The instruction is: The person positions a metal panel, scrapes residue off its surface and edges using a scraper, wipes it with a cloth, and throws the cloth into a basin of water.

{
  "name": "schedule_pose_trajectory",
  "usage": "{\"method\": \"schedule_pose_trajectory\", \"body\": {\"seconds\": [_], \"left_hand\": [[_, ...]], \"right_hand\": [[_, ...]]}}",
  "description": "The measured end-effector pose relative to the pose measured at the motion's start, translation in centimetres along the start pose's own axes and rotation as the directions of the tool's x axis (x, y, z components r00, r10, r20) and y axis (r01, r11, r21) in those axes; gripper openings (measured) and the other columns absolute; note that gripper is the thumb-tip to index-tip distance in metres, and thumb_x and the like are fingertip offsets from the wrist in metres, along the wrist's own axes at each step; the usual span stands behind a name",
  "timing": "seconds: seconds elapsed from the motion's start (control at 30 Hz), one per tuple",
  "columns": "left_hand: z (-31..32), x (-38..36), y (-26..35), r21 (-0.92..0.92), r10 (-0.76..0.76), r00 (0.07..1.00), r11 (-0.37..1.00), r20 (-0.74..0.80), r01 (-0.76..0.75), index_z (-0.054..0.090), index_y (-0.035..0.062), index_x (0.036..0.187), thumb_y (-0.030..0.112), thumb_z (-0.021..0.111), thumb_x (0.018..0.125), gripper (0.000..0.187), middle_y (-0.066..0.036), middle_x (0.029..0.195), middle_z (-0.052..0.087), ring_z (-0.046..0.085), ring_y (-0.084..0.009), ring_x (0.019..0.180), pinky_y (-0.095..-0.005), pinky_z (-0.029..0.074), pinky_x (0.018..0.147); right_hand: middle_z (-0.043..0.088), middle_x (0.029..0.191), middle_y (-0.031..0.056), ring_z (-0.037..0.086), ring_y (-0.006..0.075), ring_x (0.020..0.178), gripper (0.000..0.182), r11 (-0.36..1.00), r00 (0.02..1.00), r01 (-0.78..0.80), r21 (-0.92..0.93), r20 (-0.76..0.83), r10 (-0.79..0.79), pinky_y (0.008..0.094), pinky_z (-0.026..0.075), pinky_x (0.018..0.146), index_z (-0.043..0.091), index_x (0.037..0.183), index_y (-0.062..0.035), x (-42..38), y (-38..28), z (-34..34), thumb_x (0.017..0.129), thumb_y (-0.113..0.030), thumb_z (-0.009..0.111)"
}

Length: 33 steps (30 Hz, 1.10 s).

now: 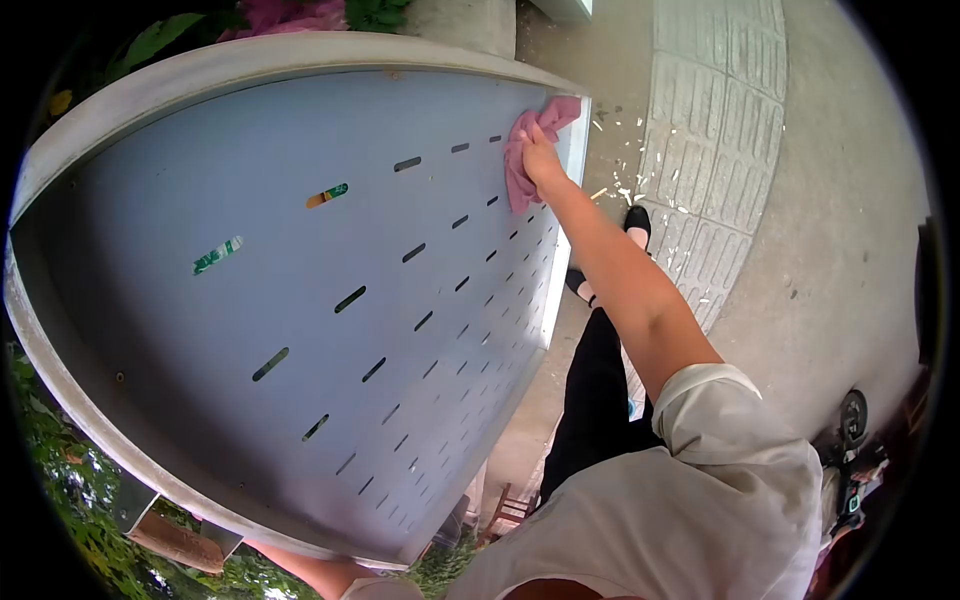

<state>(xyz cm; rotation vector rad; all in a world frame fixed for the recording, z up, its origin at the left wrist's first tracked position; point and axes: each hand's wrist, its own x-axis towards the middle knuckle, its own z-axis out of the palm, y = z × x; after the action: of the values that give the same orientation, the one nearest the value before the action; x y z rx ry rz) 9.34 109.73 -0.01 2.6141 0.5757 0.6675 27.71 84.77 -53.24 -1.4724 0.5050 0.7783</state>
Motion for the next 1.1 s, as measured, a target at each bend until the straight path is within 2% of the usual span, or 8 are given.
{"method": "schedule_pose_trajectory", "body": {"seconds": [0.13, 0.37, 0.43, 0.57, 0.7, 0.87, 0.97, 1.1], "left_hand": [[-0.2, -0.3, 0.0, 0.008, -0.006, 1.000, 1.000, -0.003, 0.006, 0.047, -0.0063, 0.130, 0.021, 0.048, 0.095, 0.044, -0.021, 0.120, 0.059, 0.061, -0.0264, 0.104, -0.0341, 0.050, 0.091], [-0.7, -0.6, 0.5, 0.003, 0.038, 0.999, 0.999, 0.011, -0.038, 0.047, -0.0060, 0.130, 0.020, 0.048, 0.095, 0.044, -0.020, 0.119, 0.059, 0.061, -0.0259, 0.103, -0.0334, 0.050, 0.090], [-0.3, -0.8, 1.2, -0.023, 0.007, 1.000, 1.000, 0.014, -0.007, 0.047, -0.0060, 0.130, 0.020, 0.048, 0.095, 0.043, -0.020, 0.119, 0.059, 0.061, -0.0258, 0.103, -0.0332, 0.050, 0.090], [1.0, -0.2, 2.8, -0.022, -0.209, 0.977, 0.978, -0.026, 0.209, 0.056, -0.0044, 0.119, 0.008, 0.053, 0.092, 0.030, -0.011, 0.109, 0.063, 0.059, -0.0151, 0.095, -0.0276, 0.047, 0.084], [0.5, 0.5, 1.7, 0.030, -0.170, 0.982, 0.985, 0.082, 0.168, 0.057, -0.0008, 0.117, 0.010, 0.056, 0.091, 0.028, -0.006, 0.102, 0.062, 0.056, -0.0107, 0.091, -0.0246, 0.044, 0.083], [0.2, 1.9, -0.1, 0.455, 0.030, 0.998, 0.889, 0.050, -0.049, 0.063, 0.0028, 0.108, 0.029, 0.053, 0.088, 0.034, -0.026, 0.102, 0.063, 0.057, -0.0458, 0.100, -0.0480, 0.046, 0.086], [0.3, 1.4, 1.6, 0.502, 0.025, 0.999, 0.864, 0.030, -0.037, 0.064, 0.0028, 0.104, 0.026, 0.050, 0.087, 0.032, -0.023, 0.103, 0.065, 0.060, -0.0430, 0.099, -0.0485, 0.048, 0.084], [0.2, 0.0, 4.1, 0.565, -0.009, 1.000, 0.825, 0.006, 0.004, 0.065, 0.0040, 0.104, 0.027, 0.049, 0.087, 0.033, -0.022, 0.103, 0.065, 0.061, -0.0422, 0.098, -0.0485, 0.049, 0.082]], "right_hand": [[0.041, 0.142, 0.0100, 0.039, 0.0233, 0.128, 0.043, 0.919, 0.947, -0.318, 0.235, 0.026, 0.321, 0.0373, 0.030, 0.105, 0.037, 0.142, -0.0169, 0.8, -1.4, -0.8, 0.100, -0.025, 0.039], [0.029, 0.148, 0.0105, 0.035, 0.0255, 0.132, 0.047, 0.925, 0.997, 0.079, 0.371, -0.033, -0.072, 0.0341, 0.029, 0.108, 0.032, 0.145, -0.0117, -6.3, -7.6, 3.0, 0.099, -0.019, 0.040], [0.044, 0.132, 0.0051, 0.041, 0.0188, 0.123, 0.046, 0.913, 0.966, 0.254, 0.319, -0.034, -0.257, 0.0298, 0.032, 0.104, 0.034, 0.144, -0.0115, -11.4, -12.1, 3.9, 0.099, -0.017, 0.042], [0.025, 0.150, 0.0126, 0.027, 0.0318, 0.137, 0.055, 0.814, 0.821, 0.557, 0.166, 0.040, -0.570, 0.0380, 0.026, 0.111, 0.033, 0.144, -0.0089, -21.2, -16.2, 6.7, 0.093, -0.021, 0.050], [0.033, 0.143, 0.0135, 0.029, 0.0336, 0.135, 0.056, 0.517, 0.517, 0.856, -0.021, -0.003, -0.856, 0.0442, 0.034, 0.098, 0.041, 0.139, -0.0087, -31.7, -16.9, 10.9, 0.087, -0.021, 0.058], [0.041, 0.137, 0.0109, 0.033, 0.0316, 0.133, 0.057, 0.303, 0.316, 0.948, -0.102, 0.169, -0.933, 0.0415, 0.035, 0.076, 0.049, 0.132, -0.0122, -45.6, -12.2, 13.6, 0.078, -0.017, 0.067], [0.041, 0.138, 0.0118, 0.034, 0.0309, 0.133, 0.054, 0.177, 0.228, 0.962, -0.209, 0.254, -0.940, 0.0415, 0.035, 0.078, 0.050, 0.130, -0.0116, -47.6, -4.7, 14.5, 0.079, -0.016, 0.066], [0.030, 0.145, 0.0151, 0.033, 0.0343, 0.132, 0.058, 0.805, 0.818, 0.561, -0.194, -0.019, -0.575, 0.0418, 0.036, 0.098, 0.034, 0.140, -0.0060, -39.5, 5.3, 14.5, 0.088, -0.015, 0.058]]}}
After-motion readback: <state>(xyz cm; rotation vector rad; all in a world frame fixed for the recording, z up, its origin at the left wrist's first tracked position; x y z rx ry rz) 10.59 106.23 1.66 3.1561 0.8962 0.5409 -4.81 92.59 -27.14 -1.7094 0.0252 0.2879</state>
